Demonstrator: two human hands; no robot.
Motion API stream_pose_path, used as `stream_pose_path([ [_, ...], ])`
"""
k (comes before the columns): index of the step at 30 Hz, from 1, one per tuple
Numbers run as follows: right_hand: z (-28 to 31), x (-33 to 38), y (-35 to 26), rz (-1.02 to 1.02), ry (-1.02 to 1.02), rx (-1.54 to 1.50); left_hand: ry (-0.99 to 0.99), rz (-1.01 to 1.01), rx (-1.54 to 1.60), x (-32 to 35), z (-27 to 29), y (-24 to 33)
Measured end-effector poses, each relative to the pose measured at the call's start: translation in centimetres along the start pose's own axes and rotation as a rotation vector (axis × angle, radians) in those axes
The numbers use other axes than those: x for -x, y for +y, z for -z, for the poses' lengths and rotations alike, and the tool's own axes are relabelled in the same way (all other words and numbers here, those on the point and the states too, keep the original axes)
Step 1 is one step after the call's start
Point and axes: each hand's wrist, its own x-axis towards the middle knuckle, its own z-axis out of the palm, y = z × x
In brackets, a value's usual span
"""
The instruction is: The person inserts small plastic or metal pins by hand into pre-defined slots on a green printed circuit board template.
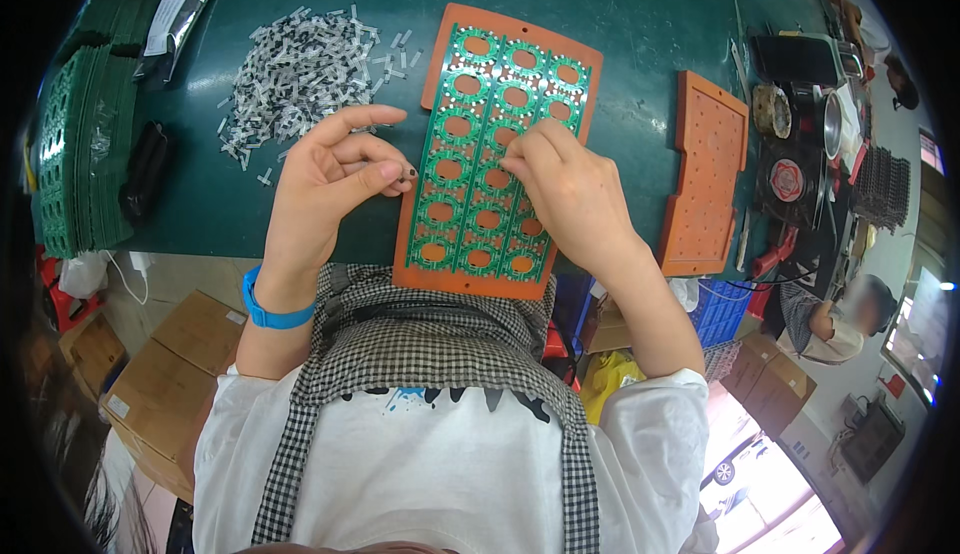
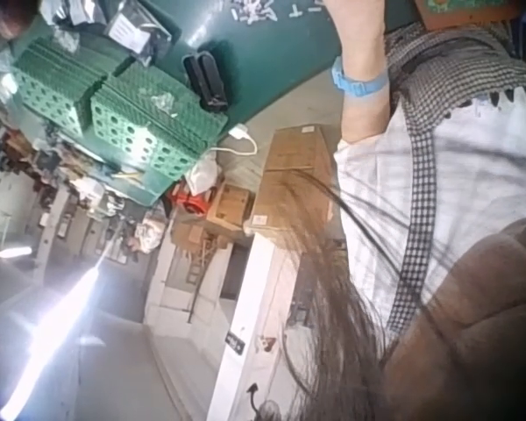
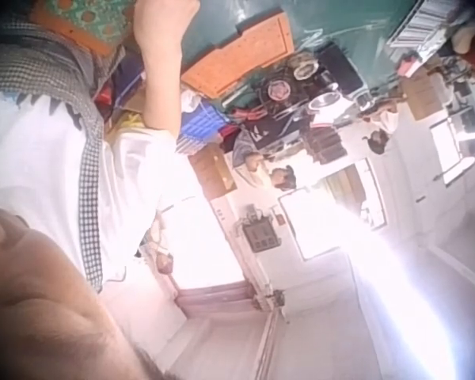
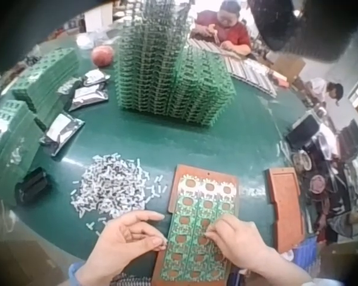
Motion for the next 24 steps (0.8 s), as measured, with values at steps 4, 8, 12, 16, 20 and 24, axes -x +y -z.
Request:
stream_pose_path([
  [4, -0.3, 0.1, 0.0, 0.009, 0.023, 0.029, -0.006, -0.003, -0.008, 0.0, 0.1, -0.1],
  [8, -1.0, 0.8, 0.1, 0.035, 0.064, 0.067, -0.01, 0.01, -0.001, 0.0, 0.0, 0.1],
  [12, -1.2, 1.4, 0.0, 0.19, 0.157, 0.137, -0.029, 0.032, 0.013, -0.1, -0.3, 0.0],
  [16, -0.5, 1.0, -1.8, 0.148, 0.21, 0.097, -0.068, 0.086, 0.051, 0.1, -1.2, -0.1],
  [20, -0.4, 0.1, -2.0, 0.275, 0.237, -0.219, -0.135, 0.079, 0.056, 0.1, -1.8, -0.5],
  [24, -0.4, 0.0, -2.2, 0.245, 0.134, -0.347, -0.14, 0.102, -0.012, 0.1, -2.0, -0.5],
])
